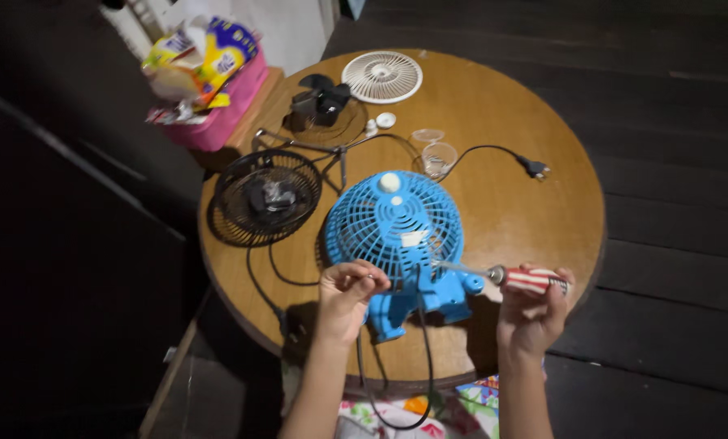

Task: The person reassembles a blue electric fan on a round wooden table. They attach the front grille to the fan body, then use a screwdriver to tighten multiple screws around the base and neck of the fan, securing the components together.

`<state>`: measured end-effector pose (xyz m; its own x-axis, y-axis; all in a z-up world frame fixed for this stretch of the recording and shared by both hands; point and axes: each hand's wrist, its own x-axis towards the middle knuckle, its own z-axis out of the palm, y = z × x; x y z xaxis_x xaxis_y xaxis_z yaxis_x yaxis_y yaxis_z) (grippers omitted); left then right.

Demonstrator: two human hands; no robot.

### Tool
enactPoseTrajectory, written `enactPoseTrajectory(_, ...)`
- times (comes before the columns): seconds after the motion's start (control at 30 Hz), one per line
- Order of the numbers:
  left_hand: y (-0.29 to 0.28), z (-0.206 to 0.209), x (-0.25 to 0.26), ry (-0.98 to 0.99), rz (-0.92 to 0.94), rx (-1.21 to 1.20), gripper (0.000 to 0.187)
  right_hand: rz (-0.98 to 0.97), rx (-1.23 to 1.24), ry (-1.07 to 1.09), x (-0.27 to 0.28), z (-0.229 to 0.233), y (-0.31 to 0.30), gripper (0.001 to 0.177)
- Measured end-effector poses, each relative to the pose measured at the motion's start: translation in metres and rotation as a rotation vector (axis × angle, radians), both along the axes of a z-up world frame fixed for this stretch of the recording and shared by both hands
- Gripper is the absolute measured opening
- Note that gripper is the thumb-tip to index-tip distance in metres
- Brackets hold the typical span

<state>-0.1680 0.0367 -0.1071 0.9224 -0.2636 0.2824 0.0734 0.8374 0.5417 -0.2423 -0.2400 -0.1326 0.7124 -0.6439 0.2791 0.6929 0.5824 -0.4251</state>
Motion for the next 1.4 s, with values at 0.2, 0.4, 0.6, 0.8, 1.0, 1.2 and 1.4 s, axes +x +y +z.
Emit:
enactPoseTrajectory(0.2, -0.002, -0.023, -0.025, 0.049, 0.016, -0.059, 0.013, -0.098, -0.246, 0.001, -0.033, 0.015, 0.046, 0.03)
enactPoseTrajectory(0.4, 0.0, -0.032, -0.029, 0.066, 0.041, -0.05, 0.013, -0.128, -0.306, 0.025, -0.033, 0.01, 0.053, 0.033)
enactPoseTrajectory(0.6, 0.006, -0.031, -0.03, 0.084, 0.077, -0.021, 0.013, -0.147, -0.336, 0.028, -0.03, 0.009, 0.053, 0.034)
enactPoseTrajectory(0.8, 0.009, -0.027, -0.029, 0.1, 0.071, -0.026, 0.011, -0.156, -0.326, 0.05, -0.026, 0.009, 0.052, 0.035)
enactPoseTrajectory(1.0, 0.01, -0.022, -0.027, 0.072, 0.109, 0.034, 0.011, -0.179, -0.342, 0.071, -0.026, 0.009, 0.053, 0.036)
enactPoseTrajectory(1.2, 0.017, -0.009, -0.029, 0.002, 0.206, 0.162, 0.011, -0.197, -0.367, 0.03, -0.023, 0.006, 0.051, 0.038)
enactPoseTrajectory(1.4, 0.031, 0.003, -0.035, -0.173, 0.34, 0.39, 0.013, -0.182, -0.429, 0.038, -0.025, 0.007, 0.045, 0.036)
